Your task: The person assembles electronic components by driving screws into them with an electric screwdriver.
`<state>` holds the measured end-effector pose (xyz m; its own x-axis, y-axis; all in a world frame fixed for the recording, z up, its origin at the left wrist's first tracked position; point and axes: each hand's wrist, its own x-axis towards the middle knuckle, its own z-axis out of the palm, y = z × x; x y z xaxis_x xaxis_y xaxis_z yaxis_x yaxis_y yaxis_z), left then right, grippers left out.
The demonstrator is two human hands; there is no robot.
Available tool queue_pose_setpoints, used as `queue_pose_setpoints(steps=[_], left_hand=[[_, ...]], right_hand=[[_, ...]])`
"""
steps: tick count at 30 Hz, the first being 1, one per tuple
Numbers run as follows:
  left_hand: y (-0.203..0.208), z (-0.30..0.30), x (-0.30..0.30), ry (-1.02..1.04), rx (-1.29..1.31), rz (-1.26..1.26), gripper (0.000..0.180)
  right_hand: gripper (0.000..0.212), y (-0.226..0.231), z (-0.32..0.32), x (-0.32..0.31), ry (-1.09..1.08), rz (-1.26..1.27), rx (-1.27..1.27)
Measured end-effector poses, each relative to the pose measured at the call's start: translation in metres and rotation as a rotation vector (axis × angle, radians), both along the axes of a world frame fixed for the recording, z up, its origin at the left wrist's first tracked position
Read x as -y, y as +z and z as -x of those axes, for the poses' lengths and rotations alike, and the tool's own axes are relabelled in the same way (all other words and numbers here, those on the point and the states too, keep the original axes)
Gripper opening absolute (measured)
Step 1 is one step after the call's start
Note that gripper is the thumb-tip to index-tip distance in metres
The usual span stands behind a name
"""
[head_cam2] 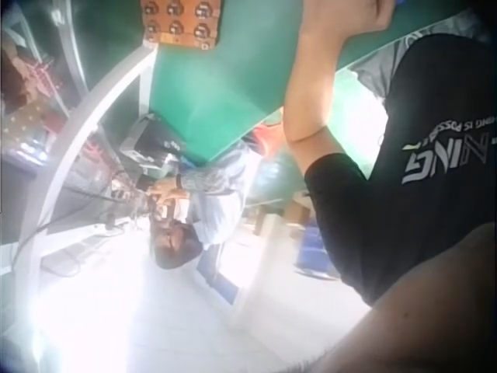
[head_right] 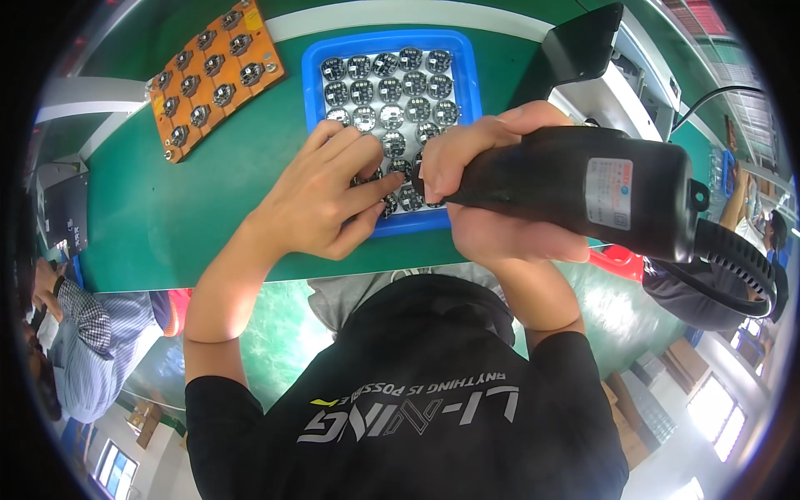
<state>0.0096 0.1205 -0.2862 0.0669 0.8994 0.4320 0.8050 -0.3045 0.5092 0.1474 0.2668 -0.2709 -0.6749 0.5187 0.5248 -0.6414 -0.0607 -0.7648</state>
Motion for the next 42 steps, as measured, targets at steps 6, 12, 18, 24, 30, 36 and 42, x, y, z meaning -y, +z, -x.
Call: queue_pose_setpoints(steps=[6, 12, 18, 24, 30, 36, 42], left_hand=[[0.001, 0.000, 0.000, -0.005, 0.025, 0.007, 0.023], [0.000, -0.002, -0.002, -0.015, 0.047, 0.001, 0.030], [0.004, -0.003, -0.004, -0.023, 0.035, 0.018, 0.024], [0.006, -0.004, -0.006, -0.007, 0.009, 0.021, 0.024], [0.008, -0.005, -0.008, 0.009, 0.000, 0.025, 0.024], [0.008, -0.004, -0.008, 0.010, 0.013, 0.032, 0.024], [0.009, -0.004, -0.006, 0.011, -0.004, 0.022, 0.025]], right_hand=[[0.103, 0.014, -0.008, -0.005, 0.006, 0.114, -0.048], [0.101, 0.043, -0.032, -0.032, -0.202, 0.176, -0.073], [0.090, 0.059, -0.058, -0.045, -0.413, 0.073, -0.108], [0.095, 0.070, -0.089, -0.088, -0.508, -0.018, -0.098], [0.094, 0.069, -0.079, -0.086, -0.639, -0.053, 0.003], [0.101, 0.065, -0.080, -0.095, -0.490, -0.025, 0.006], [0.100, 0.066, -0.074, -0.101, -0.348, -0.040, 0.062]])
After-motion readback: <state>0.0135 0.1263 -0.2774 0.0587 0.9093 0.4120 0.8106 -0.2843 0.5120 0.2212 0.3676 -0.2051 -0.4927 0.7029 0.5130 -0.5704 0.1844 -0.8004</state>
